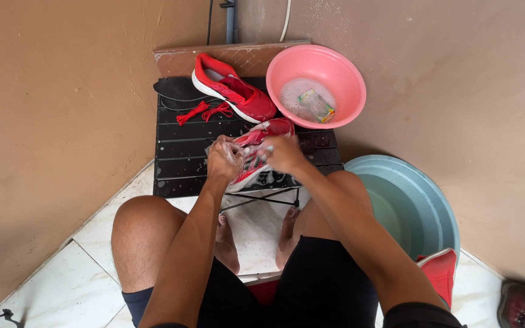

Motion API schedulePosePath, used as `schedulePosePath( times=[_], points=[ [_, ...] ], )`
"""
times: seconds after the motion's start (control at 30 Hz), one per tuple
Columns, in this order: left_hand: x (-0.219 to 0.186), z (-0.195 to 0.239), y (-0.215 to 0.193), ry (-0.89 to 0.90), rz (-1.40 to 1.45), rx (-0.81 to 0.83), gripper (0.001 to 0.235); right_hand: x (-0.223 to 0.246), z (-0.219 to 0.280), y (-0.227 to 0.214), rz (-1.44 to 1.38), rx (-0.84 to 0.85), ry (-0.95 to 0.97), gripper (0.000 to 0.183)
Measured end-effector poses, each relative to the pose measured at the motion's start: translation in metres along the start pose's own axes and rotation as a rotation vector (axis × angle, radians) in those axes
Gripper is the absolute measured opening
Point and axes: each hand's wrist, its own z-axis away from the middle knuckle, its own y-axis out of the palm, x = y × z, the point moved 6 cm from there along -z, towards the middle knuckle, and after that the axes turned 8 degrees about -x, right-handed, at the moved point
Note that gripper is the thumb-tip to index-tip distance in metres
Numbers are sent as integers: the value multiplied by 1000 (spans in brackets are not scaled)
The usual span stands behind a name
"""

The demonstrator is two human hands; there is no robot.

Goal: The person scrubs a red sneaker with a soapy sponge, repeatedly dipping the sponge into a pink basin of soapy water. They clean the upper, sides, and interior of the shoe while seated on a small stool.

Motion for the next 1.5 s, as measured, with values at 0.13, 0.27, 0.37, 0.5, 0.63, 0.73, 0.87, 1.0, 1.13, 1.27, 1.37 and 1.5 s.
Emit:
schedulePosePath(
  times=[0.13,0.27,0.37,0.5,0.63,0.73,0.87,1.0,1.13,1.27,1.37,1.5],
  points=[
    [7,-9,0,6,-4,-25,15,-11,-6,31,-272,46,-74,16],
    [-5,5,-11,4,-10,-16,16,-16,-7,-3,243,-62,-38,17],
    [7,2,-1,-22,-23,-4,17,20,11,6,-166,70,-48,10],
    [5,-7,4,19,-28,6,17,-21,4,-17,-117,-143,-81,6],
    [13,-6,17,-18,-30,6,17,-16,1,9,143,-45,-80,10],
    [2,-4,9,-3,-43,27,18,28,22,24,-582,206,-247,22],
    [13,4,21,18,-31,36,20,-29,5,20,-161,111,-1,17],
    [13,-16,22,25,-89,18,18,35,21,44,-479,209,-213,24],
    [1,4,6,-26,-26,36,19,-15,21,34,-433,138,-145,19],
    [6,-4,6,-6,-36,7,21,4,24,16,-270,45,-86,15],
    [13,-9,14,-46,-5,8,21,39,41,21,-467,86,-223,11],
    [23,11,19,-73,-11,49,21,-34,31,3,204,-21,-16,17]
  ],
)
